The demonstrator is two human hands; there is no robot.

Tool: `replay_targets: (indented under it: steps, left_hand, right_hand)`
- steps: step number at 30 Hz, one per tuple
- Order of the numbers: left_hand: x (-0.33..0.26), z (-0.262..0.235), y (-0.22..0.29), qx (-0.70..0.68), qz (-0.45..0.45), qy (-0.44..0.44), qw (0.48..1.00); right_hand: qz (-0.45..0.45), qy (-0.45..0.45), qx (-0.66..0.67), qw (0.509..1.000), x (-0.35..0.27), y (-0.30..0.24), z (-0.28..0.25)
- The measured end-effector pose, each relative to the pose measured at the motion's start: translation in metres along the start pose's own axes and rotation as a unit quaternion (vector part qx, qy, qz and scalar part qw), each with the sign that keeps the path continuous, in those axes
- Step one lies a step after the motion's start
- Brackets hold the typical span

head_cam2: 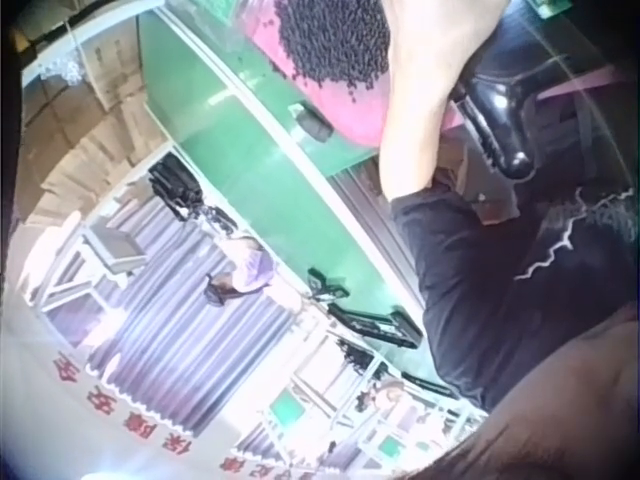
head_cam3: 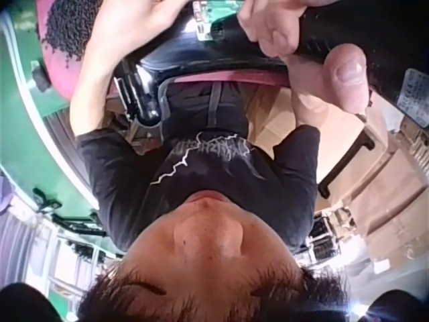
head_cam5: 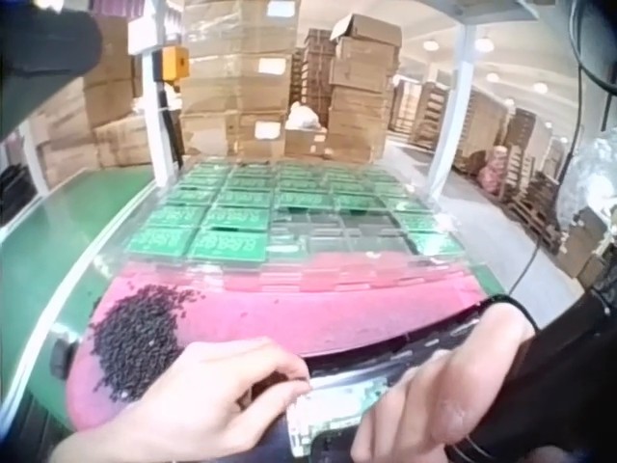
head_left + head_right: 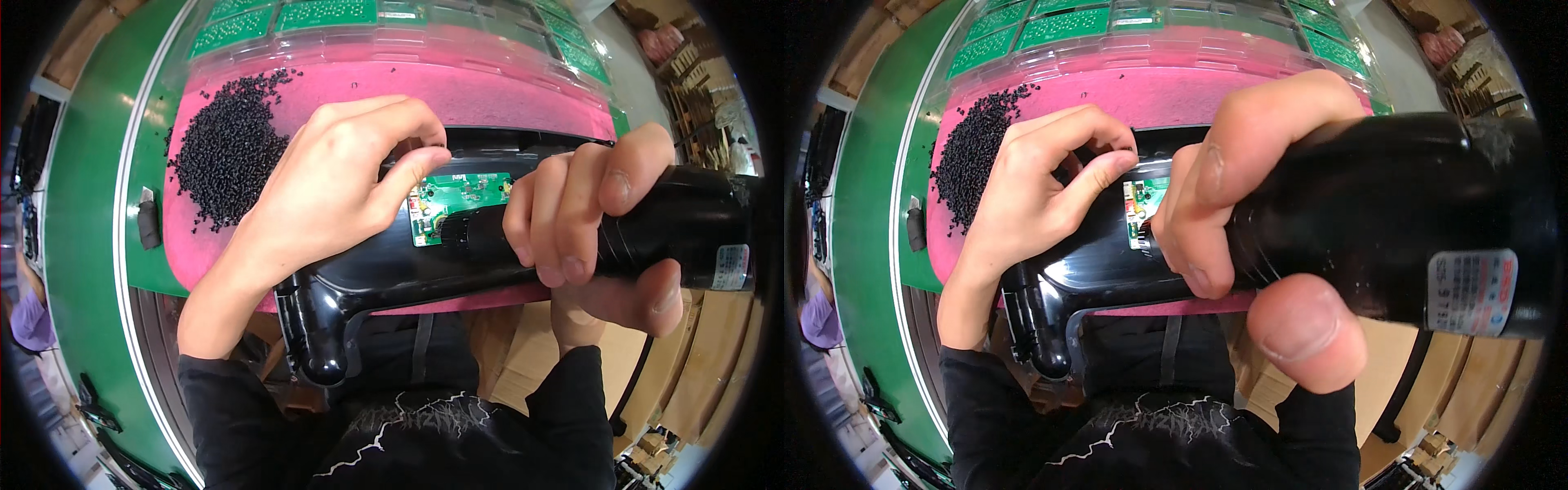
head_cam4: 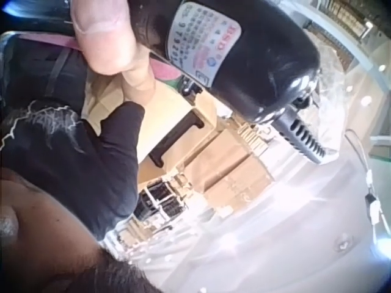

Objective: Assembling electronic circuit boards into plastic housings using an electric screwdriver.

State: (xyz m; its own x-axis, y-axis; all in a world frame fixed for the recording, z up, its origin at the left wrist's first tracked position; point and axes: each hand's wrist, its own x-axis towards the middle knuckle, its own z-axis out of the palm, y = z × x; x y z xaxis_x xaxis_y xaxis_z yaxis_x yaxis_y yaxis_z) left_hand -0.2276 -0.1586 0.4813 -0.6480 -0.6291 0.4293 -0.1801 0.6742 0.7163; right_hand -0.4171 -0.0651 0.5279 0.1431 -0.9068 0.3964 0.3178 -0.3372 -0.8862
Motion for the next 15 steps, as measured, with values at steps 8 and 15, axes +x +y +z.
replay_targets:
  steps: [8,15]
  left_hand:
    - [-0.004,-0.001,0.001,0.004,-0.027,-0.018,0.999]
    - [-0.007,0.003,-0.011,0.007,0.047,-0.018,0.999]
  right_hand:
    - [0.001,-0.018,-0.016,1.000,0.004,0.005,0.006]
    - [0.056,-0.105,-0.020,0.993,0.015,0.004,0.016]
